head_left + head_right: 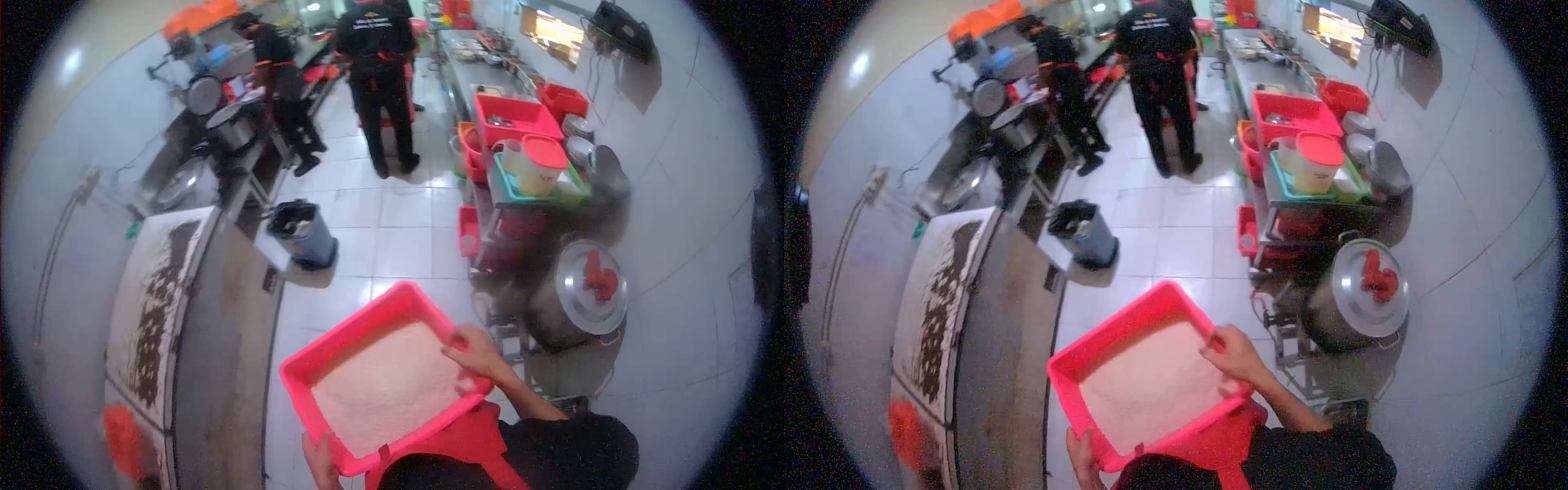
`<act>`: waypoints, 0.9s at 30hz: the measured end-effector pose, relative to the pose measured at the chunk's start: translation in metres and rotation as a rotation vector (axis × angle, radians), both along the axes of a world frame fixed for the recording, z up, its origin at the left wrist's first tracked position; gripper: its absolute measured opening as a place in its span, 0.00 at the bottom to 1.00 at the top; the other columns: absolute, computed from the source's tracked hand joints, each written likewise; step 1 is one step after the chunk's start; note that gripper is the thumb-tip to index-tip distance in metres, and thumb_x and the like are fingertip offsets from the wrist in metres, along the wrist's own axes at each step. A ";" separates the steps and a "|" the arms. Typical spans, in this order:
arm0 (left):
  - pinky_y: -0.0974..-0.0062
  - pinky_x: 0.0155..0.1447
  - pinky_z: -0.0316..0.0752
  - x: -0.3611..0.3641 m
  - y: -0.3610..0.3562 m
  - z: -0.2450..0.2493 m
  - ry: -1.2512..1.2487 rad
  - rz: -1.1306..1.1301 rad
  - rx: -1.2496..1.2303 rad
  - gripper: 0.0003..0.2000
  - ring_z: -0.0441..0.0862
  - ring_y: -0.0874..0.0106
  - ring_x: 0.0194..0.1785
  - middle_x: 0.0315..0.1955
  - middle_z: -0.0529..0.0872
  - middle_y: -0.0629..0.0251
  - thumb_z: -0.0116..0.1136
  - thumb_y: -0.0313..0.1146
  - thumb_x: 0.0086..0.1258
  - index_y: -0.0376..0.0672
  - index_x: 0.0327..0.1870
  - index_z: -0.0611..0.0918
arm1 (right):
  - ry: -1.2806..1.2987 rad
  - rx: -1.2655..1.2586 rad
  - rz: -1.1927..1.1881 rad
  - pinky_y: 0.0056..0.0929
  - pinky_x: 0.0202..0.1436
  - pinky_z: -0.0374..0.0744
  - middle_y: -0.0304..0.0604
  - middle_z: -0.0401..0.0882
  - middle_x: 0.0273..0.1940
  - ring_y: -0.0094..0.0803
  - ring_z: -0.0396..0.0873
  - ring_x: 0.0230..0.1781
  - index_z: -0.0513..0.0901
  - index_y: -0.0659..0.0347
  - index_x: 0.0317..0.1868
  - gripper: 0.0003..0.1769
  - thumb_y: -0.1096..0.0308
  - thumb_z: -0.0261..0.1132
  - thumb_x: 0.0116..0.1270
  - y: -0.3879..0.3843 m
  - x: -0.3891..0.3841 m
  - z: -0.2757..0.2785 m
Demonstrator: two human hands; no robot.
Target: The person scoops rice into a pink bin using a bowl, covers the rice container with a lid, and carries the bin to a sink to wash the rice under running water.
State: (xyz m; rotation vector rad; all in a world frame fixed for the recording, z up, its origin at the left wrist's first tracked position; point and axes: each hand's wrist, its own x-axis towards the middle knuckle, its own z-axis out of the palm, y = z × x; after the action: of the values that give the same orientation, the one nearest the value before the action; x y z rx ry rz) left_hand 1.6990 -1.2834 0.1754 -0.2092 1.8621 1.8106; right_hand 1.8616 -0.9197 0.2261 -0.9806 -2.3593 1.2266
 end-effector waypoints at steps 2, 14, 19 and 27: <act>0.68 0.41 0.81 -0.042 0.026 -0.017 0.003 0.044 0.082 0.12 0.82 0.67 0.37 0.39 0.82 0.62 0.55 0.21 0.66 0.37 0.50 0.74 | 0.036 0.009 0.026 0.41 0.44 0.76 0.53 0.78 0.33 0.48 0.78 0.38 0.81 0.65 0.36 0.17 0.58 0.69 0.57 0.035 -0.046 -0.003; 0.70 0.42 0.79 -0.375 0.286 -0.004 0.040 -0.189 0.074 0.11 0.80 0.71 0.38 0.39 0.81 0.61 0.56 0.23 0.68 0.35 0.49 0.74 | 0.145 -0.015 -0.227 0.35 0.47 0.76 0.49 0.78 0.35 0.38 0.78 0.38 0.77 0.65 0.37 0.11 0.65 0.66 0.62 0.228 -0.290 -0.007; 0.71 0.40 0.78 -0.487 0.390 0.017 0.123 -0.352 -0.046 0.11 0.80 0.73 0.36 0.37 0.80 0.61 0.56 0.25 0.68 0.36 0.50 0.74 | 0.209 -0.036 -0.364 0.31 0.47 0.74 0.44 0.78 0.33 0.30 0.76 0.38 0.77 0.65 0.36 0.07 0.72 0.65 0.61 0.292 -0.356 -0.022; 0.75 0.35 0.78 -0.634 0.559 0.002 0.161 -0.336 -0.167 0.12 0.80 0.74 0.34 0.39 0.80 0.61 0.54 0.23 0.67 0.35 0.51 0.75 | 0.154 -0.034 -0.335 0.32 0.47 0.75 0.47 0.79 0.32 0.34 0.78 0.37 0.76 0.65 0.35 0.08 0.70 0.66 0.61 0.473 -0.522 -0.043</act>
State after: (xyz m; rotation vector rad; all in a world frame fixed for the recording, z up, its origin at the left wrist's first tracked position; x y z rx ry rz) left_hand 1.0647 -0.7243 0.1777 0.1873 2.0197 1.4818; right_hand 1.3392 -0.4464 0.1831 -1.1881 -1.9651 1.1674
